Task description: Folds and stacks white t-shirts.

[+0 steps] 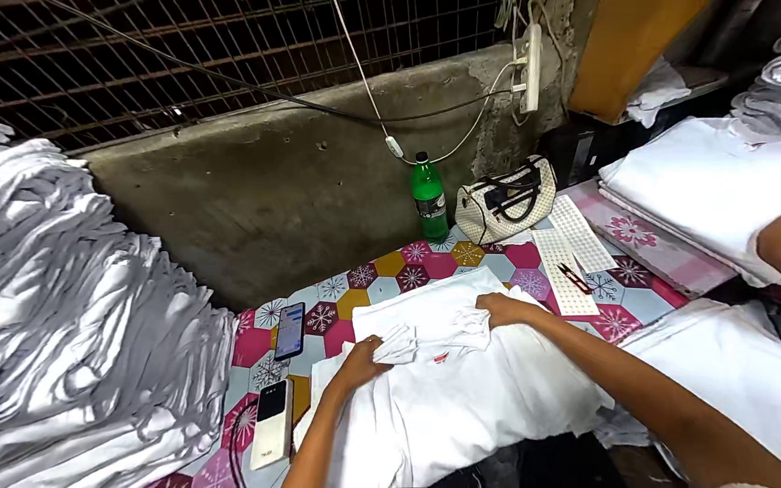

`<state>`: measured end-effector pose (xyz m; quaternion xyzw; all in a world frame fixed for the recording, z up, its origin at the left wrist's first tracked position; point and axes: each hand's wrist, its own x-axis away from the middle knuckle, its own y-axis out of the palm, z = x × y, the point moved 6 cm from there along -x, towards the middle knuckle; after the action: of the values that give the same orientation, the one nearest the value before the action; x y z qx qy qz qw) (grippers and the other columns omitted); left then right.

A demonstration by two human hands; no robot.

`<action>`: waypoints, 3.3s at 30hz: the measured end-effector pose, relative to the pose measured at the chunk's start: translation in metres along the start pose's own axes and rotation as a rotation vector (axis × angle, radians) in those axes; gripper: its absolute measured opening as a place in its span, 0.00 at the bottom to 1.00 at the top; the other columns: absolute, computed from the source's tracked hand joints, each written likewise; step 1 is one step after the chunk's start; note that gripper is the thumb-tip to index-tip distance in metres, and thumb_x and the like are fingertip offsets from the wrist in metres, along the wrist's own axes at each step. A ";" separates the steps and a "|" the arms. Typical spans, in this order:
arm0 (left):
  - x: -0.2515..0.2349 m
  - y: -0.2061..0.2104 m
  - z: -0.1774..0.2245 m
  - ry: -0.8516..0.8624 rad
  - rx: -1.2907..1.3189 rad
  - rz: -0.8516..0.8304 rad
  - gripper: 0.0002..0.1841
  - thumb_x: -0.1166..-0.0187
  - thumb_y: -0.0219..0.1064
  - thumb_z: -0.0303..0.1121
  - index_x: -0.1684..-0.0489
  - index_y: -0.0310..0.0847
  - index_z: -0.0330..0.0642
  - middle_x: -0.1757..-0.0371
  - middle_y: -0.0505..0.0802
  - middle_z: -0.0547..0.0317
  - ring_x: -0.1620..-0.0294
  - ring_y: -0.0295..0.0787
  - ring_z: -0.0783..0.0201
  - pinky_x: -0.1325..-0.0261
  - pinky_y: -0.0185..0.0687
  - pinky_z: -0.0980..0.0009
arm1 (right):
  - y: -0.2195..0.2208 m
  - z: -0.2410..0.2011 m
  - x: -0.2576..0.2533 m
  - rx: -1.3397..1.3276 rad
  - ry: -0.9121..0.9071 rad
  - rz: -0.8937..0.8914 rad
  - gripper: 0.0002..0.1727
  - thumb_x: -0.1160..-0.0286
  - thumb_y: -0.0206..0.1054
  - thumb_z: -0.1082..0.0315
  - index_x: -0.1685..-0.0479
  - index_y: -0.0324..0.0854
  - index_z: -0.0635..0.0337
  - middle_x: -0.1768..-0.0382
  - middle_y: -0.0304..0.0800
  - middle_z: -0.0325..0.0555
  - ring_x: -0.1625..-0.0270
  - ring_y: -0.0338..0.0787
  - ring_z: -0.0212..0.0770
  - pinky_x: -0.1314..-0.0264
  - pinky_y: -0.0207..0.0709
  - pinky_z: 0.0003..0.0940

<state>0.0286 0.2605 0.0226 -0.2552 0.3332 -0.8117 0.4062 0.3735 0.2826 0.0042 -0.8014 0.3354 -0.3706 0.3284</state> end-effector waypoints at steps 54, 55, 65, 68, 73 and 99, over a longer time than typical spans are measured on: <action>0.076 -0.060 0.053 -0.196 -0.114 0.234 0.08 0.21 0.66 0.23 0.59 0.92 0.29 0.60 0.95 0.41 0.65 0.92 0.52 0.52 0.88 0.54 | 0.094 -0.050 0.148 0.677 -0.664 0.807 0.09 0.21 0.59 0.73 0.61 0.83 0.50 0.55 0.91 0.42 0.49 0.89 0.45 0.43 0.78 0.44; 0.085 -0.075 0.051 -0.228 -0.137 0.288 0.09 0.20 0.65 0.23 0.57 0.91 0.27 0.59 0.94 0.39 0.63 0.93 0.50 0.51 0.88 0.52 | 0.094 -0.050 0.148 0.675 -0.660 0.809 0.09 0.20 0.58 0.74 0.61 0.83 0.50 0.55 0.91 0.42 0.49 0.89 0.45 0.43 0.78 0.44; 0.028 -0.040 0.091 0.063 -0.018 0.206 0.21 0.17 0.66 0.31 0.28 0.81 0.30 0.26 0.85 0.38 0.22 0.80 0.46 0.17 0.70 0.51 | 0.093 -0.052 0.150 0.620 -0.619 0.874 0.09 0.22 0.60 0.74 0.63 0.84 0.51 0.56 0.92 0.43 0.50 0.91 0.45 0.43 0.80 0.46; -0.009 0.016 0.105 0.098 -0.027 -0.072 0.18 0.22 0.72 0.35 0.44 0.89 0.27 0.42 0.92 0.35 0.34 0.87 0.44 0.24 0.75 0.48 | 0.095 -0.051 0.150 0.615 -0.608 0.874 0.09 0.23 0.61 0.75 0.63 0.85 0.51 0.56 0.92 0.43 0.50 0.90 0.46 0.42 0.80 0.46; -0.034 -0.001 0.098 -0.015 -0.072 -0.011 0.11 0.20 0.66 0.27 0.60 0.91 0.25 0.60 0.94 0.37 0.54 0.92 0.46 0.39 0.81 0.48 | 0.096 -0.052 0.150 0.625 -0.584 0.880 0.09 0.23 0.61 0.75 0.63 0.85 0.51 0.56 0.92 0.42 0.50 0.90 0.45 0.42 0.79 0.46; 0.038 -0.119 0.101 -0.148 -0.103 0.613 0.29 0.23 0.59 0.12 0.18 0.71 0.31 0.32 0.88 0.32 0.37 0.90 0.39 0.33 0.81 0.42 | 0.098 -0.048 0.150 0.545 -0.555 0.930 0.09 0.26 0.62 0.77 0.60 0.85 0.54 0.54 0.93 0.45 0.48 0.91 0.46 0.39 0.78 0.47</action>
<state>0.0190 0.2488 0.1824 -0.2214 0.4046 -0.6128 0.6416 0.3804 0.0971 0.0092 -0.5247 0.4453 -0.0381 0.7245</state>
